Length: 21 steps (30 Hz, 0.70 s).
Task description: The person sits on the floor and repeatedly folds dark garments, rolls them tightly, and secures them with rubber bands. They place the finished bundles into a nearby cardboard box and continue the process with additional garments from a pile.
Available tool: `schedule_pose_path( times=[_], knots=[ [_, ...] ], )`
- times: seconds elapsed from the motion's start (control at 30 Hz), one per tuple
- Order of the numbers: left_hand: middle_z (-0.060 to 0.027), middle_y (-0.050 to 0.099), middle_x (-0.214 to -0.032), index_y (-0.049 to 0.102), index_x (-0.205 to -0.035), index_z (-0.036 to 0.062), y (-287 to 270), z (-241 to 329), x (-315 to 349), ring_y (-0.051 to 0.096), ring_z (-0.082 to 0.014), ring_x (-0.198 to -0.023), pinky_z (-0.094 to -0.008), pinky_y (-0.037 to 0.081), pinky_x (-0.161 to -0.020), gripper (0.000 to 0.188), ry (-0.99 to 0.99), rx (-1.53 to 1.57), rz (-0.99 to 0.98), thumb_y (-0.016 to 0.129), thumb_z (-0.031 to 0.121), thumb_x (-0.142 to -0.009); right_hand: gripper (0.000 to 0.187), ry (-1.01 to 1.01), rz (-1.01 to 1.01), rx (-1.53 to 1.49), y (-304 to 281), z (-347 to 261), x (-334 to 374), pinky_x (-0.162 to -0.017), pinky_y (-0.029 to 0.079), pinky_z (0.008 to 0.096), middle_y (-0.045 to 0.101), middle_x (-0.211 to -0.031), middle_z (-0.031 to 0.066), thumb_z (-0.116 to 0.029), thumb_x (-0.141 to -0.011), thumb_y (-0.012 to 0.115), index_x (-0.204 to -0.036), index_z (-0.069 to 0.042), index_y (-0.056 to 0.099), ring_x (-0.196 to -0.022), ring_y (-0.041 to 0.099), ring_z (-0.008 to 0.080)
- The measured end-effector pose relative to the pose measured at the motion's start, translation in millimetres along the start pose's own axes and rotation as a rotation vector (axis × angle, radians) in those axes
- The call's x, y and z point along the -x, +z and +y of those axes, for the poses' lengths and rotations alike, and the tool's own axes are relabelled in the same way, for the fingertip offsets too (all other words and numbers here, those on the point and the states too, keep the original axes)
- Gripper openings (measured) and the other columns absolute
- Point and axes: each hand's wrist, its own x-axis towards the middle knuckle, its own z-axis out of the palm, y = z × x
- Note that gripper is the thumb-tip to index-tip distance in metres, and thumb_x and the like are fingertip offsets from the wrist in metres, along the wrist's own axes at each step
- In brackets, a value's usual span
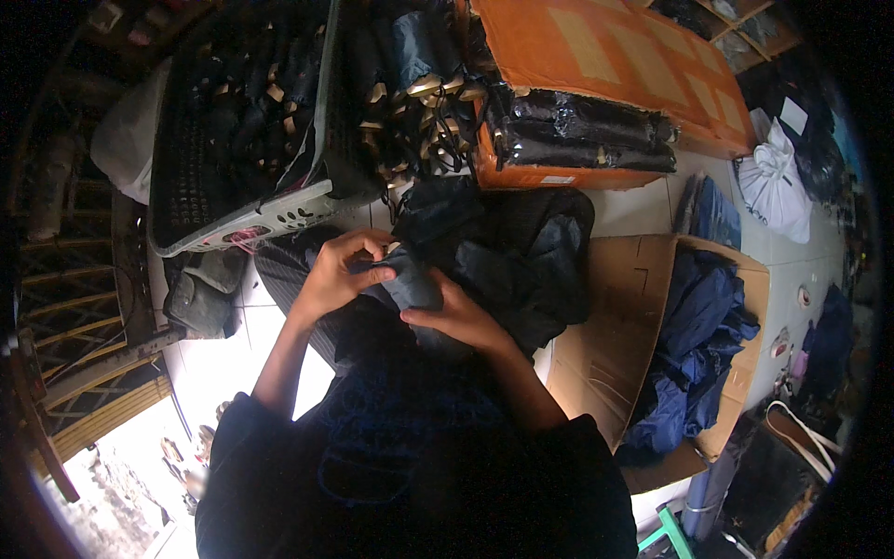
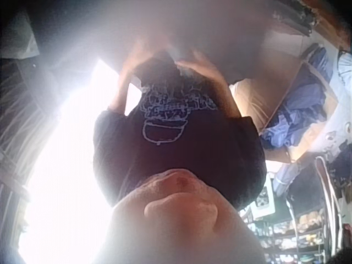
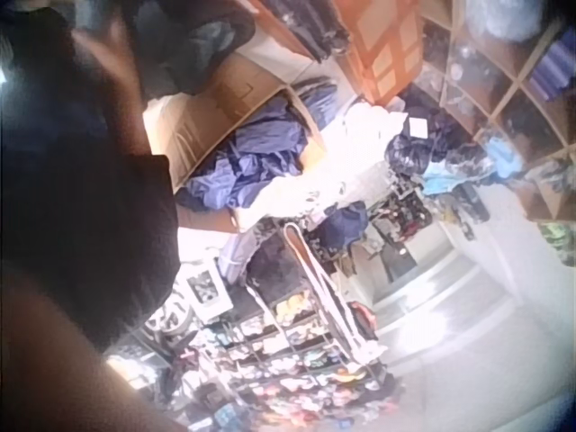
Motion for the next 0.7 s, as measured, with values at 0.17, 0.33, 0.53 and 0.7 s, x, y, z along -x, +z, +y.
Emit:
schedule_pose_path(
  times=[0.17, 0.33, 0.53, 0.7],
  knots=[
    [-0.0087, 0.066, -0.098, 0.056, -0.079, 0.0000, -1, -11, -4, 0.059, -0.0103, -0.085, -0.0258, 0.049, -0.073, 0.022, -0.140, 0.197, -0.004, 0.077, 0.010, -0.079, 0.068, 0.157, -0.116, -0.196, -10, -10, -1, -0.066, 0.054, 0.0341, 0.060, -0.090, 0.0129, -0.018, -0.081, 0.072, -0.135, -0.001, 0.034, -0.074, 0.064, 0.0206],
    [-0.0068, 0.068, -0.083, 0.058, -0.075, -0.0008, 11, -10, -9, 0.058, -0.0077, -0.075, -0.0240, 0.048, -0.068, 0.023, -0.178, 0.041, 0.247, 0.079, 0.011, -0.077, 0.081, 0.136, -0.234, -0.296, -40, -7, -7, -0.066, 0.054, 0.0367, 0.060, -0.095, 0.0168, -0.029, -0.079, 0.074, -0.140, -0.001, 0.028, -0.072, 0.064, 0.0248],
    [-0.0117, 0.067, -0.083, 0.053, -0.076, -0.0020, 21, 31, -31, 0.057, -0.0107, -0.071, -0.0253, 0.048, -0.068, 0.025, 0.043, -0.090, 0.795, 0.076, 0.007, -0.080, 0.084, -0.448, -0.157, -0.622, -78, -39, -8, -0.079, 0.051, 0.0416, 0.054, -0.117, 0.0187, -0.042, -0.081, 0.071, -0.141, -0.003, 0.027, -0.094, 0.061, 0.0287],
    [-0.0074, 0.054, -0.093, 0.037, -0.117, 0.0062, 67, 25, -37, 0.058, -0.0138, -0.085, -0.0270, 0.051, -0.074, 0.054, 0.121, 0.340, 0.633, 0.072, -0.006, -0.078, 0.062, -0.706, 0.241, -0.470, -59, -88, -53, -0.098, 0.041, 0.0388, 0.047, -0.135, 0.0105, -0.026, -0.090, 0.062, -0.141, -0.009, 0.031, -0.117, 0.048, 0.0227]
  ],
)
